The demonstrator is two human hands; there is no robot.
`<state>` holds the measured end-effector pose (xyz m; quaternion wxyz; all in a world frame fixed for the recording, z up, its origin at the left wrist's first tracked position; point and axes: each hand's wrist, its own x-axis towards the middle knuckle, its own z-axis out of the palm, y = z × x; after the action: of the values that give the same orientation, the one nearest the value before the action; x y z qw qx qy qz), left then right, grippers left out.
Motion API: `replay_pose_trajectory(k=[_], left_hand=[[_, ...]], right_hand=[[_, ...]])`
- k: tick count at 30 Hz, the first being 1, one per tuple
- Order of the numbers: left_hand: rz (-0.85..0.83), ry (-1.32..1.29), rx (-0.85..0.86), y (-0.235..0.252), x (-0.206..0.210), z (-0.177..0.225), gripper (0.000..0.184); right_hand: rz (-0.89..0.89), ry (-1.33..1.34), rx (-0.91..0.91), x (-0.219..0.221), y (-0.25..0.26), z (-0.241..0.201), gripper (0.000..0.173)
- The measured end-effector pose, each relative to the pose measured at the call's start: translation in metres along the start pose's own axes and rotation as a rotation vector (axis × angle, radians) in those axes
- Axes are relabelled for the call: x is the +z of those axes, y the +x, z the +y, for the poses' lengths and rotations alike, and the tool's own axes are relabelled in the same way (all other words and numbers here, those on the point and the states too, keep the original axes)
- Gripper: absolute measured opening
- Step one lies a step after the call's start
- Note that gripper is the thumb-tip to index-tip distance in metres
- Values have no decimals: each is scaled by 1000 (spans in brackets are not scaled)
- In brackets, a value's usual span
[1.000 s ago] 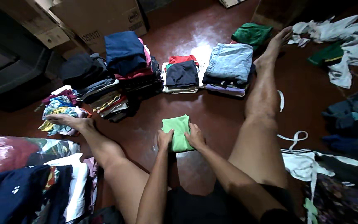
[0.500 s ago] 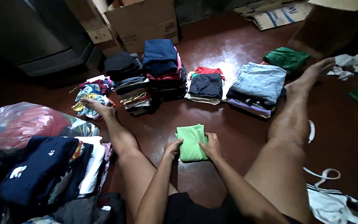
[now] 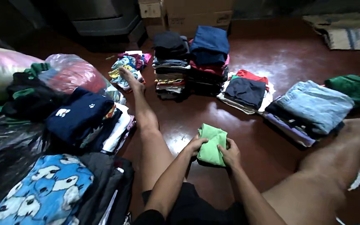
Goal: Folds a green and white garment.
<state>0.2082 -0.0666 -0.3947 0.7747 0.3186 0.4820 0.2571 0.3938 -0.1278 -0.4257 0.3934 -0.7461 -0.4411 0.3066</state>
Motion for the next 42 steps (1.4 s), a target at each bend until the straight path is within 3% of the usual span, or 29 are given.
replay_pose_trajectory(k=[3, 7, 11, 14, 15, 17, 19, 24, 28, 30, 32, 36, 39, 42], left_hand=[[37, -61, 28, -5, 0, 8, 66], [111, -162, 151, -30, -8, 66, 49], [158, -52, 321, -62, -19, 168, 37], [380, 150, 550, -96, -6, 264, 32], [360, 170, 638, -92, -18, 297, 39], [265, 227, 739, -75, -35, 365, 23], [180, 208, 772, -68, -41, 426, 21], [93, 109, 836, -37, -52, 525, 19], [422, 336, 696, 10, -80, 545, 25], [602, 551, 543, 34, -94, 533, 34], [695, 590, 465, 48, -103, 519, 39], [754, 580, 456, 51, -103, 514, 43], [897, 824, 458, 44, -93, 521, 51], [1069, 1126, 513, 29, -76, 520, 76]], right_hand=[[32, 203, 24, -1, -2, -7, 58], [98, 461, 120, -9, 7, -1, 47], [70, 500, 235, -13, 15, -3, 37], [-29, 337, 180, -12, 18, -6, 30], [-62, 311, 158, -12, 21, -6, 29], [-119, 291, 141, -14, 25, -5, 27], [-159, 293, 148, -17, 25, -2, 26], [-163, 311, 169, -29, 26, 3, 26], [-138, 313, 174, -35, 23, 7, 26], [-147, 299, 172, -36, 23, 9, 26], [-166, 261, 165, -34, 22, 12, 26], [-194, 181, 161, -35, 21, 15, 28], [-207, 159, 150, -34, 22, 18, 28], [-214, 104, 149, -33, 20, 15, 28]])
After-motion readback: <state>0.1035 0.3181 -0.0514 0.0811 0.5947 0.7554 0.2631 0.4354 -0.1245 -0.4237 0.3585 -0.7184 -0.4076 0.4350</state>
